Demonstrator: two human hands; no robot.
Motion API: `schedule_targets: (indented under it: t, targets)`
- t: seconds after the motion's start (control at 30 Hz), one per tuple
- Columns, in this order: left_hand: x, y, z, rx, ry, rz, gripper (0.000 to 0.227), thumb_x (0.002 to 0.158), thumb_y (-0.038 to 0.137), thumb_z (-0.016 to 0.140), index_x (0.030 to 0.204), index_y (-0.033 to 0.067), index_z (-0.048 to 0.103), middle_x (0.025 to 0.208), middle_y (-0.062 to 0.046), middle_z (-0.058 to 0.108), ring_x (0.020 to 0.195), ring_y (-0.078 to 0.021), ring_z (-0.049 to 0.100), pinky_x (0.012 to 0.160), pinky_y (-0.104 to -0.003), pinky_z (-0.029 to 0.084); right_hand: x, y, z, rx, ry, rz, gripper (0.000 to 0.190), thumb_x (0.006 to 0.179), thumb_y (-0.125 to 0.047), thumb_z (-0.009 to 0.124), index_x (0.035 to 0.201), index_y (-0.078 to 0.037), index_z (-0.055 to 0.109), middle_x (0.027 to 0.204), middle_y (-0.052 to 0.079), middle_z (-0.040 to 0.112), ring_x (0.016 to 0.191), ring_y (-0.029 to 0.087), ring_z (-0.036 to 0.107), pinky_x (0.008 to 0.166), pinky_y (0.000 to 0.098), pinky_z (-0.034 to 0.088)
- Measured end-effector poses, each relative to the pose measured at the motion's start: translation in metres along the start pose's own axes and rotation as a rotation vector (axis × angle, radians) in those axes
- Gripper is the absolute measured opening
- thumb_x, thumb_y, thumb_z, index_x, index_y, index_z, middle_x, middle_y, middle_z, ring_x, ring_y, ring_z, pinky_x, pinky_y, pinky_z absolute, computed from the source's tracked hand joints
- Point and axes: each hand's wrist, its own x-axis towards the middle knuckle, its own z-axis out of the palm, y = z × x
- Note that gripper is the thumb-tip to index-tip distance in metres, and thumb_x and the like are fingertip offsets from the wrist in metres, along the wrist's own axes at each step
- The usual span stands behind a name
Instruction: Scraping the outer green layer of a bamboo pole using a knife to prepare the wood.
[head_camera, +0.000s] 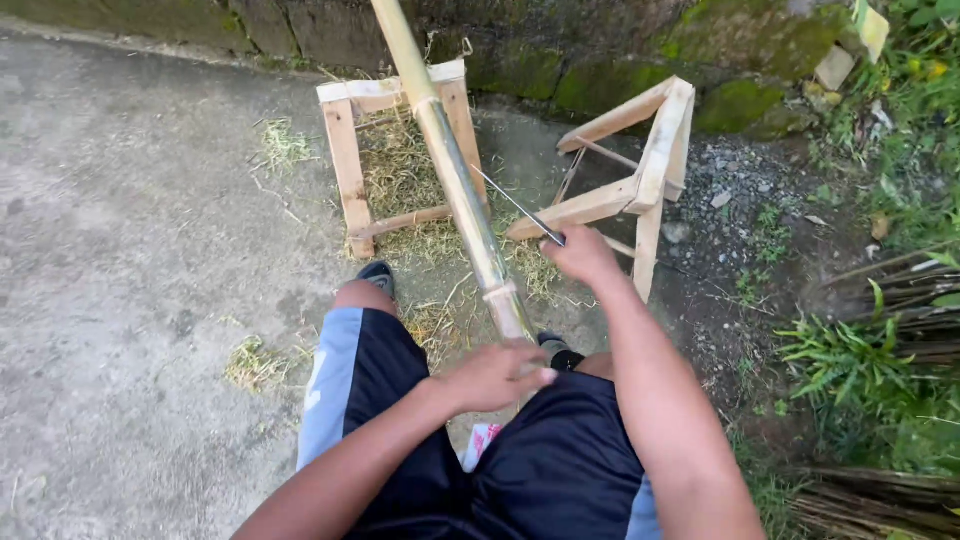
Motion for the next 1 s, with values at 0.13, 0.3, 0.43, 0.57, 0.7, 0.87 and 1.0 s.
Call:
schedule_targets:
  t: [0.13,0.3,0.43,0.57,0.7,0.87,1.0]
  targets:
    - [-0.015,-0.053,0.004,0.26,0.277,-0.032,0.039,0.094,0.038,0.062,0.112,0.0053,0.071,0.114,-0.018,0.072,0.101,-0.0376,0.07,0.094,-0.049,0.051,0.0,-0.001,-0.015,-0.03,-0.069,-0.083,0.036,0.083,-0.039,0.078,0.098,-0.006,0.076,0.092,0.019,0.074,0.09,0.036,0.071,0.082,0.0467,0.053]
    - [0.004,-0.074,-0.033,0.447,0.728,0.044,0.025,0.097,0.026,0.062,0.091,0.0029,0.068,0.081,-0.017,0.068,0.079,-0.038,0.068,0.073,-0.05,0.054,-0.014,0.002,-0.008,-0.163,-0.247,-0.099,0.044,0.071,-0.043,0.088,0.105,-0.016,0.077,0.094,0.012,0.075,0.092,0.032,0.072,0.083,0.0456,0.054]
    - [0.057,-0.098,-0.037,0.462,0.815,-0.094,0.024,0.099,0.027,0.06,0.102,0.0043,0.067,0.092,-0.018,0.068,0.091,-0.037,0.067,0.082,-0.052,0.052,-0.028,0.003,0.0,-0.269,-0.304,-0.109,0.044,0.071,-0.044,0.089,0.107,-0.022,0.078,0.095,0.011,0.075,0.098,0.032,0.07,0.086,0.0472,0.052]
    - [0.11,-0.143,-0.015,0.435,0.764,-0.308,0.04,0.099,0.032,0.057,0.125,0.0016,0.056,0.12,-0.021,0.059,0.114,-0.0383,0.057,0.094,-0.053,0.046,-0.045,-0.016,-0.018,-0.348,-0.316,-0.149,0.055,0.069,-0.061,0.081,0.105,-0.02,0.078,0.098,0.012,0.075,0.101,0.033,0.07,0.088,0.0481,0.052]
    - [0.127,-0.156,0.008,0.4,0.751,-0.395,0.05,0.102,0.035,0.053,0.138,0.001,0.048,0.134,-0.02,0.052,0.124,-0.0381,0.052,0.1,-0.054,0.043,-0.054,-0.027,-0.03,-0.403,-0.357,-0.089,0.085,0.075,-0.089,0.057,0.095,-0.01,0.08,0.092,0.018,0.075,0.096,0.037,0.072,0.089,0.0462,0.054]
    - [0.124,-0.152,0.015,0.46,0.807,-0.305,0.051,0.103,0.033,0.05,0.142,0.0002,0.045,0.137,-0.021,0.052,0.125,-0.0377,0.053,0.1,-0.054,0.042,-0.051,-0.03,-0.032,-0.468,-0.329,-0.13,0.093,0.07,-0.094,0.054,0.082,-0.006,0.079,0.084,0.018,0.074,0.085,0.037,0.073,0.08,0.0465,0.056]
    - [0.12,-0.15,0.013,0.454,0.815,-0.264,0.048,0.108,0.032,0.045,0.146,0.0023,0.044,0.141,-0.023,0.05,0.126,-0.0383,0.053,0.101,-0.051,0.043,-0.048,-0.03,-0.028,-0.515,-0.26,-0.178,0.095,0.068,-0.097,0.053,0.072,-0.005,0.078,0.077,0.018,0.074,0.078,0.036,0.073,0.076,0.0454,0.057]
